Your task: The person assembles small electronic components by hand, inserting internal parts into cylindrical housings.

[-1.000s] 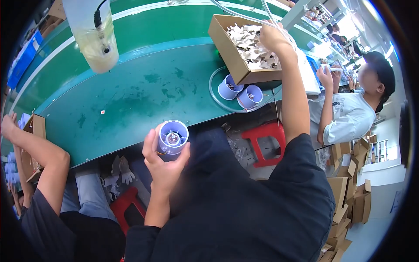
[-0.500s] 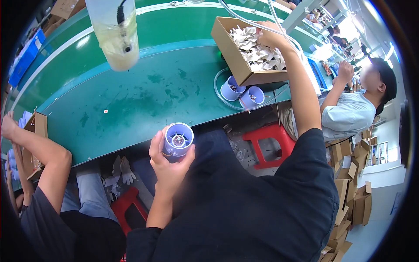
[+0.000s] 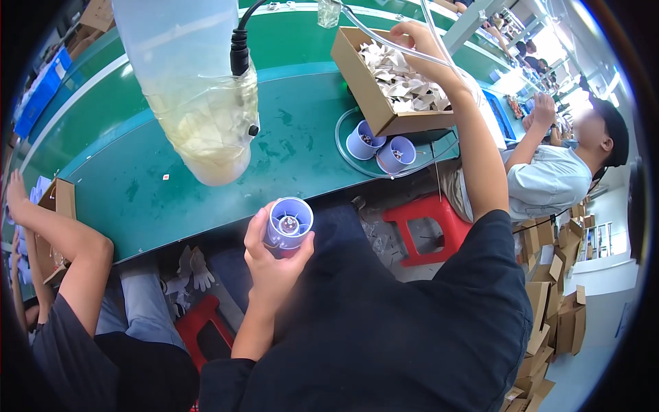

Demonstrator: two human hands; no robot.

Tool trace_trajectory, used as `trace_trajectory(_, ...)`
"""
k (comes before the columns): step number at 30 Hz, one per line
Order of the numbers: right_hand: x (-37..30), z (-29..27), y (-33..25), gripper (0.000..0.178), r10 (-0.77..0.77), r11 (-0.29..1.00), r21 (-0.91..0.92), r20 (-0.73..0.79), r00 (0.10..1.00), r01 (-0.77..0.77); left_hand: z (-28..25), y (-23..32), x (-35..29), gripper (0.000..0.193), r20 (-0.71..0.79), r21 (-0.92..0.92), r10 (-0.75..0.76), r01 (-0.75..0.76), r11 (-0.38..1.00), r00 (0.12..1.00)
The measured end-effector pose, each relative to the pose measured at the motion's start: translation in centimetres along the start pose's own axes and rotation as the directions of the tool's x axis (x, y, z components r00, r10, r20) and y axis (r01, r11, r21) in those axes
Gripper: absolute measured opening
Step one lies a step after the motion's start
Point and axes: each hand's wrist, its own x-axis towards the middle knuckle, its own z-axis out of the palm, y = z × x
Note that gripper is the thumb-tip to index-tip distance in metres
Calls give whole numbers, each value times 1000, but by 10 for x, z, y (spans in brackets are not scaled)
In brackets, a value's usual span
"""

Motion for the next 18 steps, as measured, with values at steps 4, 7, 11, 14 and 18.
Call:
trace_trajectory(4, -5, -14, -22, 39, 179, 941, -330, 305, 935, -73, -1, -2, -1, 89, 26, 38, -20, 19, 999, 999)
trace_trajectory(7, -11, -13, -19, 45, 184, 909, -414, 325, 927, -35, -1, -3, 0, 89, 22, 49, -15, 14, 999, 1000)
trace_trajectory(11, -7, -11, -22, 44, 275, 883, -463, 371, 887, -80, 0, -4, 0, 89, 33, 38, -16, 15, 999, 999)
trace_trajectory(14, -9, -5, -29, 41, 313, 874, -471, 359, 879, -119, 0, -4, 0, 89, 33, 42, -7, 5, 999, 999)
trace_trajectory(18, -12, -1, -30, 39, 307, 882, -448, 311, 900, -145, 2, -2, -1, 82, 5, -27, -8, 8, 1000, 1000)
